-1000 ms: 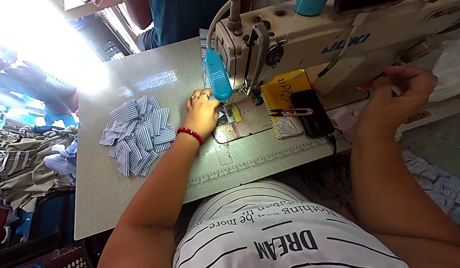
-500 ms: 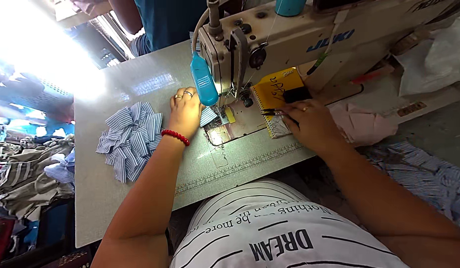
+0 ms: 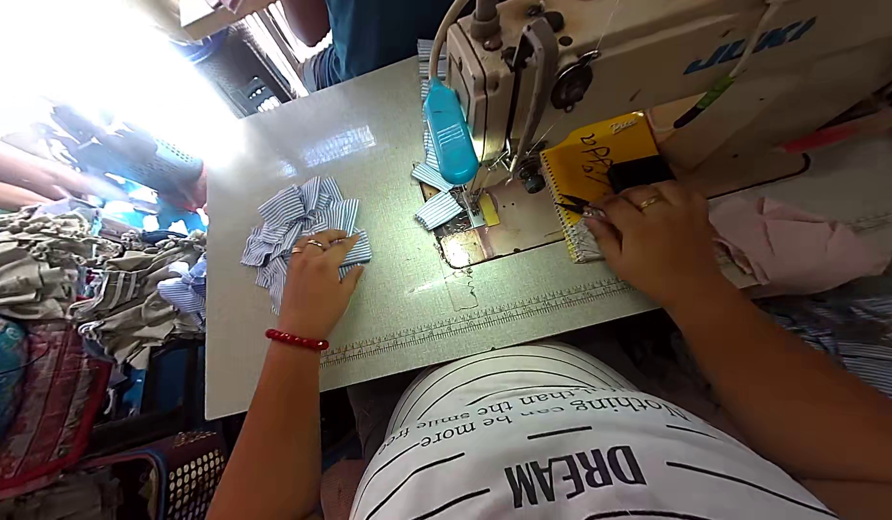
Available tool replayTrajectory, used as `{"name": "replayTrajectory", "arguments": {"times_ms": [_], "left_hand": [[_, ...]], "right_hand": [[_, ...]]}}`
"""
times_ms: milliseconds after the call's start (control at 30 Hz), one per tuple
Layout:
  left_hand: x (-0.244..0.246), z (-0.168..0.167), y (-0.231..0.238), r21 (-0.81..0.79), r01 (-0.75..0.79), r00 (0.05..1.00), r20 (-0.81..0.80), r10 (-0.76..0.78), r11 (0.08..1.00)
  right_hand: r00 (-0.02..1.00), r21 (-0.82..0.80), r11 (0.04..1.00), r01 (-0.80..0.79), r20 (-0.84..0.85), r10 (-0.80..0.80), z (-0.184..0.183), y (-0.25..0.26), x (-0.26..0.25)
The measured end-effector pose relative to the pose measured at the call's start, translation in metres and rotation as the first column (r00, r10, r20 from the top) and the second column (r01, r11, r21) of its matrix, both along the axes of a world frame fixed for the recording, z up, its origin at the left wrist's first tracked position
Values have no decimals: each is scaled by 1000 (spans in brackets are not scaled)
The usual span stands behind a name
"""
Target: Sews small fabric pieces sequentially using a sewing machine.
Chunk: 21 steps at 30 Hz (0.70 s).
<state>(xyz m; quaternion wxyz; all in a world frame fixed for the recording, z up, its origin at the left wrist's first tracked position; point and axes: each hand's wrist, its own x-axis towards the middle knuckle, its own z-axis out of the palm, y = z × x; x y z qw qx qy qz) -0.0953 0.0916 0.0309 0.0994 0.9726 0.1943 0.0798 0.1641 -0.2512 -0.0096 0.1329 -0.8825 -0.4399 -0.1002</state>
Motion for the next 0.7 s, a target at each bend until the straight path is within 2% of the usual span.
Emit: {"name": "replayTrajectory", "arguments": {"times_ms": [100,200,333,400,533,633,700], "left_hand": [[0,-20,-5,94,31,999,-18,-29,995],[6,-26,-10,163,-5,997,71,-7,987],[3,-15,-7,97,-76,982,178,58,992],[0,-12,-4,82,-65,988,146,52,995],[6,-26,-11,167,-80,997,31,76,983],[16,-34,-15,146,-158,980,140,137,977],[17,-25,-19,31,-176,959,229,165,984]], "right_hand": [[1000,5,1000,7,7,-7,1,0,-1],[1000,8,1000,13,-2,-13,2,-1,-3],[1000,9,1000,12,-12,-12,3,-4,-6],[1000,10,1000,9,-26,-9,2,-6,-6],[1000,10,1000,3,-26,-2,-2,-4,-7],[999,10,1000,10,-30,-10,0,-2,-8],[1000,27,1000,11,-29,-11,2,-3,-10]]}}
